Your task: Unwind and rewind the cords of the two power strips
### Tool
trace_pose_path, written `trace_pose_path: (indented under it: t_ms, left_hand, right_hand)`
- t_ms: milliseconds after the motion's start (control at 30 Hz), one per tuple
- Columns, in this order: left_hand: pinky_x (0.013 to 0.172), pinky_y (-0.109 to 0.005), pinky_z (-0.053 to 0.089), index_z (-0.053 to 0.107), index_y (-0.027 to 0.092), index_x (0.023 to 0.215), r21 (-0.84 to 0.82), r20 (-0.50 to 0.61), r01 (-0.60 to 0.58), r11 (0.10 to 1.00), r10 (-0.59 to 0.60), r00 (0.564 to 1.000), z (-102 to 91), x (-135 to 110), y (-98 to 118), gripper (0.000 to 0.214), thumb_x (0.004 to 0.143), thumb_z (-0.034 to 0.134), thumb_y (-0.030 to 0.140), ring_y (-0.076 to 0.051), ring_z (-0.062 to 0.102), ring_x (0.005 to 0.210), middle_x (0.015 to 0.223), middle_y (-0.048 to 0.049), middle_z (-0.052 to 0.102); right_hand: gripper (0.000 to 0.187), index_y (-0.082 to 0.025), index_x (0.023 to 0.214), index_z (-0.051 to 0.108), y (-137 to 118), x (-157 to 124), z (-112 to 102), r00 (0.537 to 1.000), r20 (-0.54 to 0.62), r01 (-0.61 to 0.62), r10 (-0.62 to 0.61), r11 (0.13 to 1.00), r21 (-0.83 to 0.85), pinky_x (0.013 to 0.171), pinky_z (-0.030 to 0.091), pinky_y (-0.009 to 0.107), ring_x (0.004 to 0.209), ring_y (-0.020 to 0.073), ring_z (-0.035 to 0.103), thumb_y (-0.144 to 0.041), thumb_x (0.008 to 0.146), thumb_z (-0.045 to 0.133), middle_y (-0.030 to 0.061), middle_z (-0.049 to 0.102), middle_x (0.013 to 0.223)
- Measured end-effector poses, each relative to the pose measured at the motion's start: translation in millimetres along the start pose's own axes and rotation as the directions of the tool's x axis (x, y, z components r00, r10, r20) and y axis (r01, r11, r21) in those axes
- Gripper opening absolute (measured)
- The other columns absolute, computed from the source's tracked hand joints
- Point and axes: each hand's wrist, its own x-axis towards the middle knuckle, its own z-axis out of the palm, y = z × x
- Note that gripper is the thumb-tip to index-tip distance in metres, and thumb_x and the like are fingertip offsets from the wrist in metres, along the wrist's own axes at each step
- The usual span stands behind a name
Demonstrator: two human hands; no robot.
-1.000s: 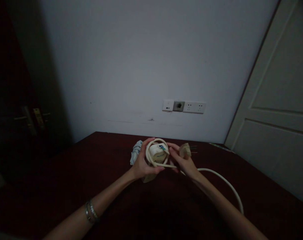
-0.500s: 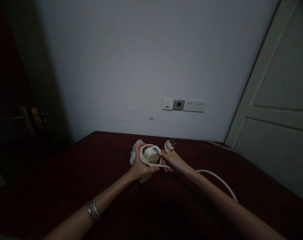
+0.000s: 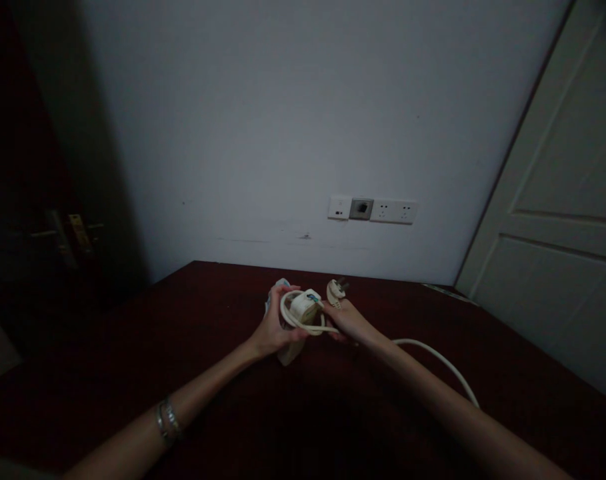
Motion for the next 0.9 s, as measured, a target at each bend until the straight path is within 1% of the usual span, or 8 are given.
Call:
trace_pose_path:
  t_ms: [100, 233, 367, 433, 567, 700, 800, 900]
  left_hand:
    - [0.093, -0.042, 0.038, 0.033, 0.021, 0.115, 0.077, 0.083, 0.09, 0.993, -0.096, 0.992, -12.2, 5, 17, 0.069, 0.062, 0.074, 0.038, -0.026, 0.048, 0.11, 0.128, -0.0133, 0.04]
    - [0.096, -0.044, 0.035, 0.036, 0.019, 0.126, 0.156, 0.222, 0.174, 0.972, -0.206, 0.953, -20.1, 19, 37, 0.08, 0.058, 0.077, 0.028, -0.027, 0.047, 0.113, 0.128, -0.0133, 0.043]
    - [0.093, -0.045, 0.037, 0.038, 0.019, 0.13, 0.083, 0.312, 0.335, 0.939, -0.344, 0.886, -22.1, 31, 41, 0.081, 0.058, 0.076, 0.024, -0.025, 0.052, 0.106, 0.119, -0.0115, 0.053]
    - [0.091, -0.045, 0.039, 0.042, 0.019, 0.128, 0.062, 0.317, 0.367, 0.928, -0.367, 0.875, -22.6, 33, 37, 0.08, 0.056, 0.076, 0.024, -0.024, 0.053, 0.103, 0.116, -0.0108, 0.055]
    - [0.093, -0.047, 0.038, 0.046, 0.018, 0.124, 0.076, 0.226, 0.346, 0.935, -0.354, 0.908, -24.0, 30, 23, 0.078, 0.054, 0.078, 0.026, -0.025, 0.054, 0.103, 0.115, -0.0107, 0.057]
    - [0.092, -0.047, 0.039, 0.042, 0.016, 0.126, 0.067, 0.112, 0.254, 0.965, -0.26, 0.959, -23.5, 24, 8, 0.08, 0.055, 0.077, 0.028, -0.026, 0.055, 0.102, 0.115, -0.0128, 0.057]
    - [0.093, -0.044, 0.039, 0.039, 0.016, 0.127, 0.097, 0.019, 0.164, 0.982, -0.166, 0.986, -17.1, 19, -1, 0.081, 0.057, 0.076, 0.032, -0.027, 0.054, 0.105, 0.119, -0.014, 0.053]
    - [0.095, -0.041, 0.038, 0.031, 0.017, 0.131, 0.064, -0.102, 0.103, 0.993, -0.096, 0.99, -5.5, 14, -8, 0.084, 0.061, 0.073, 0.035, -0.026, 0.052, 0.108, 0.122, -0.0139, 0.05]
  right_hand:
    - [0.049, -0.018, 0.044, 0.042, -1, 1, 1, 1.0, -0.006, 0.021, -0.022, 0.999, -0.035, 0.028, 0.023, 0.017, 0.024, 0.0055, 0.03, -0.034, 0.09, 0.036, -0.0038, 0.038, 0.028]
    - [0.046, -0.018, 0.047, 0.043, 0, 5, 1, 0.994, -0.012, 0.103, -0.104, 0.992, -0.068, 0.032, 0.026, 0.018, 0.026, 0.0065, 0.033, -0.033, 0.089, 0.037, -0.0038, 0.039, 0.029]
    - [0.034, -0.018, 0.057, 0.048, 4, 9, -2, 0.977, -0.021, 0.208, -0.21, 0.976, -0.07, 0.036, 0.03, 0.019, 0.031, 0.0086, 0.039, -0.033, 0.087, 0.041, -0.0046, 0.042, 0.033]
    - [0.029, -0.017, 0.062, 0.05, 5, 9, -4, 0.962, -0.025, 0.27, -0.273, 0.958, -0.095, 0.039, 0.032, 0.019, 0.034, 0.0094, 0.043, -0.033, 0.085, 0.043, -0.0048, 0.044, 0.035]
    - [0.026, -0.016, 0.069, 0.054, 6, 5, -6, 0.953, -0.097, 0.276, -0.287, 0.954, -0.115, 0.043, 0.035, 0.02, 0.038, 0.0111, 0.046, -0.033, 0.084, 0.042, -0.0038, 0.046, 0.038]
    - [0.033, -0.016, 0.068, 0.053, 7, 2, -9, 0.944, -0.193, 0.26, -0.269, 0.963, -0.069, 0.045, 0.035, 0.022, 0.039, 0.0118, 0.046, -0.04, 0.085, 0.039, -0.0021, 0.049, 0.04]
    - [0.041, -0.017, 0.056, 0.049, 10, 0, -11, 0.923, -0.197, 0.318, -0.332, 0.943, -0.101, 0.051, 0.037, 0.023, 0.045, 0.0114, 0.047, -0.045, 0.085, 0.04, -0.0006, 0.049, 0.044]
    - [0.035, -0.015, 0.063, 0.056, 13, -1, -10, 0.912, -0.142, 0.372, -0.386, 0.921, -0.115, 0.056, 0.038, 0.023, 0.053, 0.0124, 0.05, -0.044, 0.082, 0.048, -0.0006, 0.054, 0.053]
